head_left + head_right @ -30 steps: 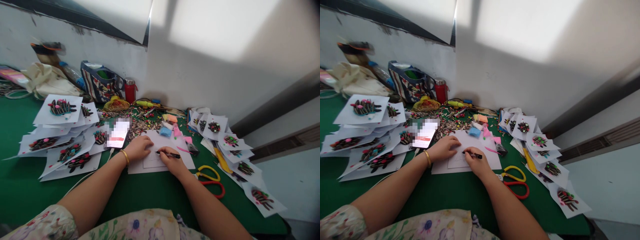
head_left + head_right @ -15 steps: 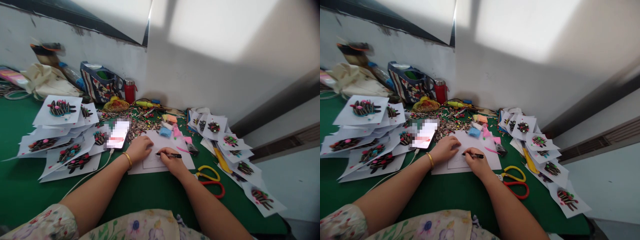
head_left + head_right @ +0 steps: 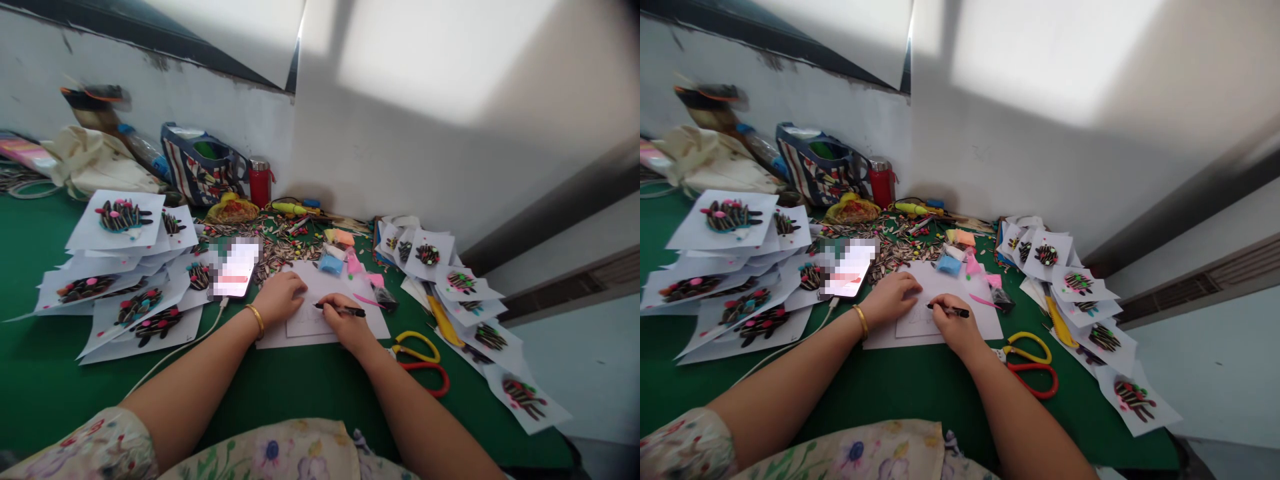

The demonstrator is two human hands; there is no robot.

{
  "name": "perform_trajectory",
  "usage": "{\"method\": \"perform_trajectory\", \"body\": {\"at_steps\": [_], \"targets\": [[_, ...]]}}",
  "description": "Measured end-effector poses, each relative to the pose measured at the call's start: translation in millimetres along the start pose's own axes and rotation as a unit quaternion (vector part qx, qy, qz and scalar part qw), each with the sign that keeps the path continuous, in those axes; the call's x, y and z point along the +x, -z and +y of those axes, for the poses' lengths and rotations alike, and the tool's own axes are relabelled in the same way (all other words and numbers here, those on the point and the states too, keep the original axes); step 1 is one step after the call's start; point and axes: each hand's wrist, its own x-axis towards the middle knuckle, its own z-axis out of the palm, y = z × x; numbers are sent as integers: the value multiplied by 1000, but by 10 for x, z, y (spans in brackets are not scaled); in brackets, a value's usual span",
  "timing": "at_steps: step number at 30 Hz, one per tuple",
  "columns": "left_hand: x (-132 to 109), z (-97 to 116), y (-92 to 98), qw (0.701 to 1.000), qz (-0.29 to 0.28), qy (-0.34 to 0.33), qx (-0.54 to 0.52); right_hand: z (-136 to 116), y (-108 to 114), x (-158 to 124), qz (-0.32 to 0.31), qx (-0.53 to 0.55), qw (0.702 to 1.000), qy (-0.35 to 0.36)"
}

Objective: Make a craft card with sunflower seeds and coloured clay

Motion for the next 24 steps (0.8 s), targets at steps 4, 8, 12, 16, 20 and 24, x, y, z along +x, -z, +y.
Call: {"method": "perform_trajectory", "body": {"at_steps": [4, 8, 12, 16, 20, 24], "targets": [[0, 2, 1, 1000, 3, -4, 0, 1, -9, -12, -1, -5, 1000, -5], [-3, 0, -5, 1000, 5, -3, -1, -11, -9, -4, -5, -9, 1000, 0], [-2, 1, -3, 1000, 3, 0, -1, -19, -1, -5, -3, -10, 1000, -6], [0, 9, 11, 1000, 3, -1, 0, -34, -8, -24, -14, -2, 1000, 0], [4, 1, 5, 1000, 4, -4, 1, -68, -16, -38, -26, 2, 1000, 13], [10, -13, -12, 1000, 3, -2, 1, -83, -7, -39, -34, -2, 999, 8]]}}
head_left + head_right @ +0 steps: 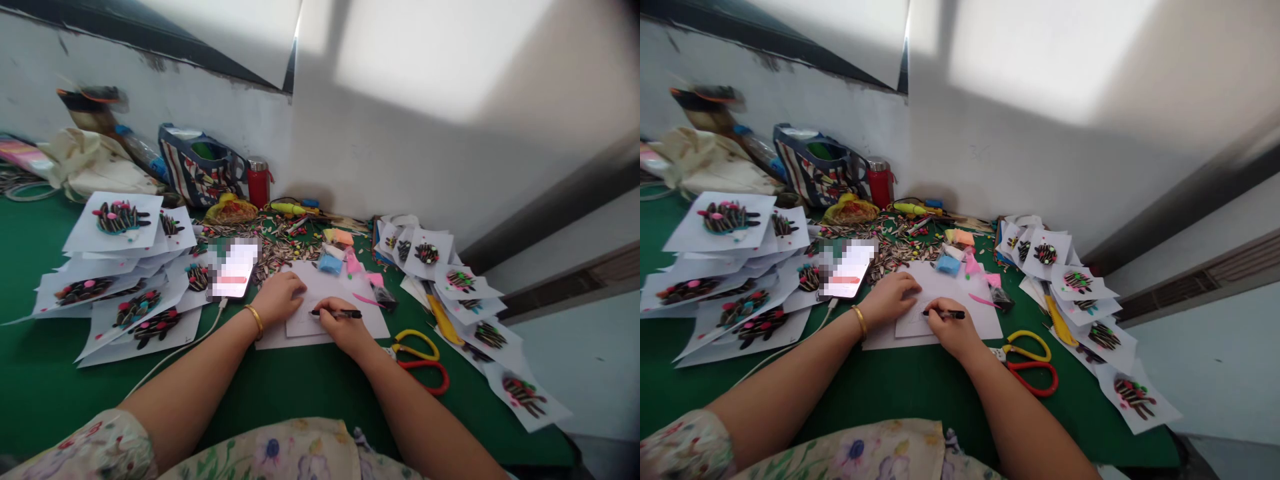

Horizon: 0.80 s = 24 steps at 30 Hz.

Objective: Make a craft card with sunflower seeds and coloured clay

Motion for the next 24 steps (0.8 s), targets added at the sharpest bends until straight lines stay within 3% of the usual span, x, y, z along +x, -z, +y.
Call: {"method": "perform_trajectory", "body": {"at_steps": [24], "targets": [[0, 18, 11, 1000, 2, 3, -3, 79, 9, 20, 31, -6, 999, -19]]}}
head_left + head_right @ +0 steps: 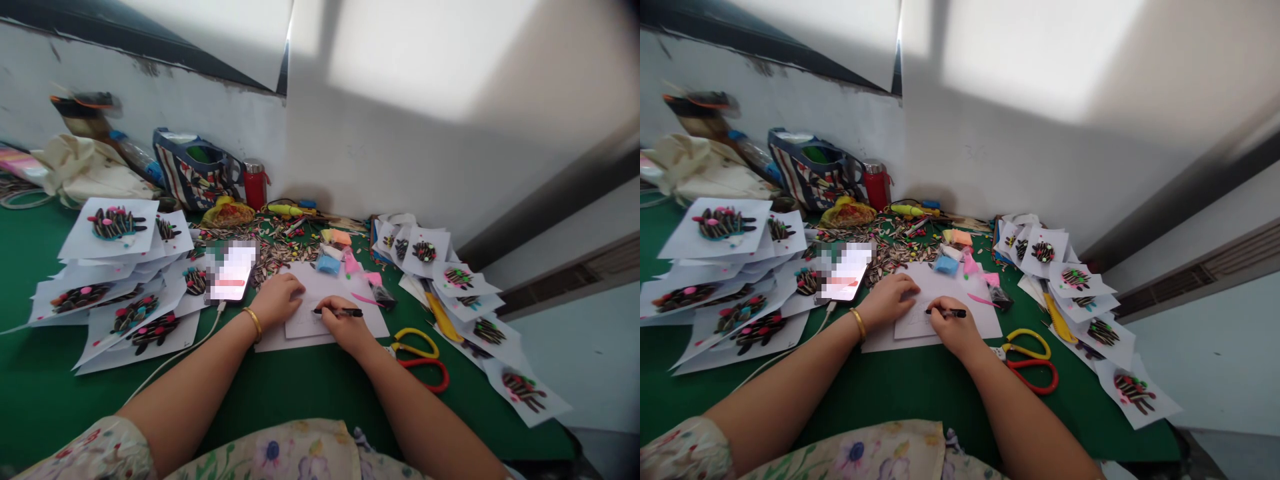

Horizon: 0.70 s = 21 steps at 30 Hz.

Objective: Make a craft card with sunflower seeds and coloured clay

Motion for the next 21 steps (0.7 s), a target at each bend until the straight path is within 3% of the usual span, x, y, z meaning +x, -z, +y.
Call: {"method": "perform_trajectory", "body": {"at_steps": [21], "targets": [[-4, 9, 10, 1000, -5, 3, -2, -29, -2, -37, -15, 4, 1000, 2]]}}
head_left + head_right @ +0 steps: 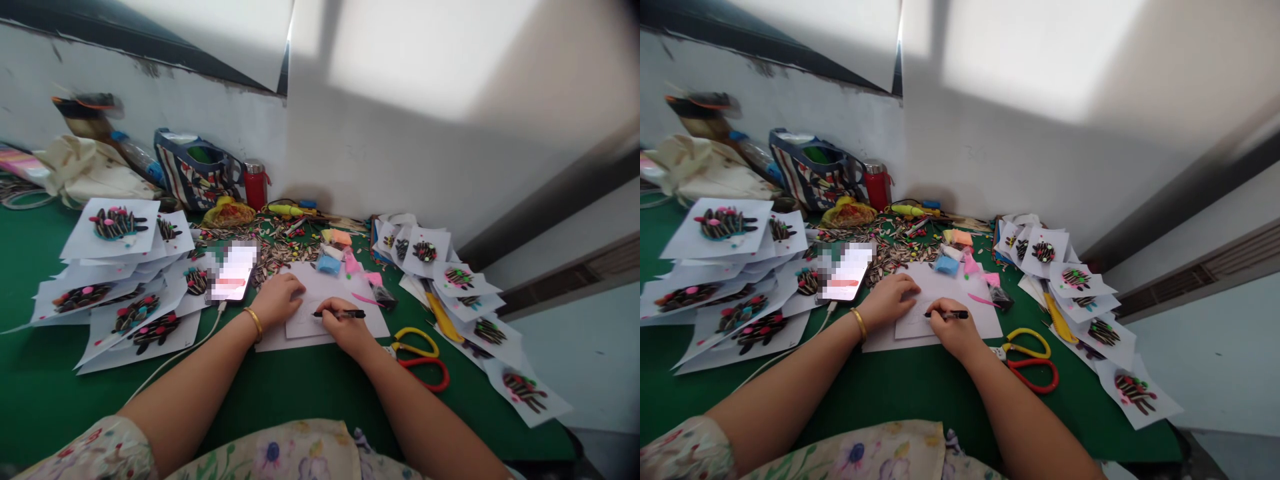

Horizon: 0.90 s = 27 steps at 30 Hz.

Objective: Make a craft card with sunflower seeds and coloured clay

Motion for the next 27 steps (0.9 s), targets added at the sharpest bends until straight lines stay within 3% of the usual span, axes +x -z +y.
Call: {"method": "perform_trajectory", "body": {"at_steps": [18, 27], "targets": [[-2, -2, 5, 1000, 1, -3, -2, -5, 1, -10, -17, -6, 1000, -2], [-3, -10, -2, 1000, 2, -5, -1, -1, 16, -4, 4, -1, 1000, -6]]}}
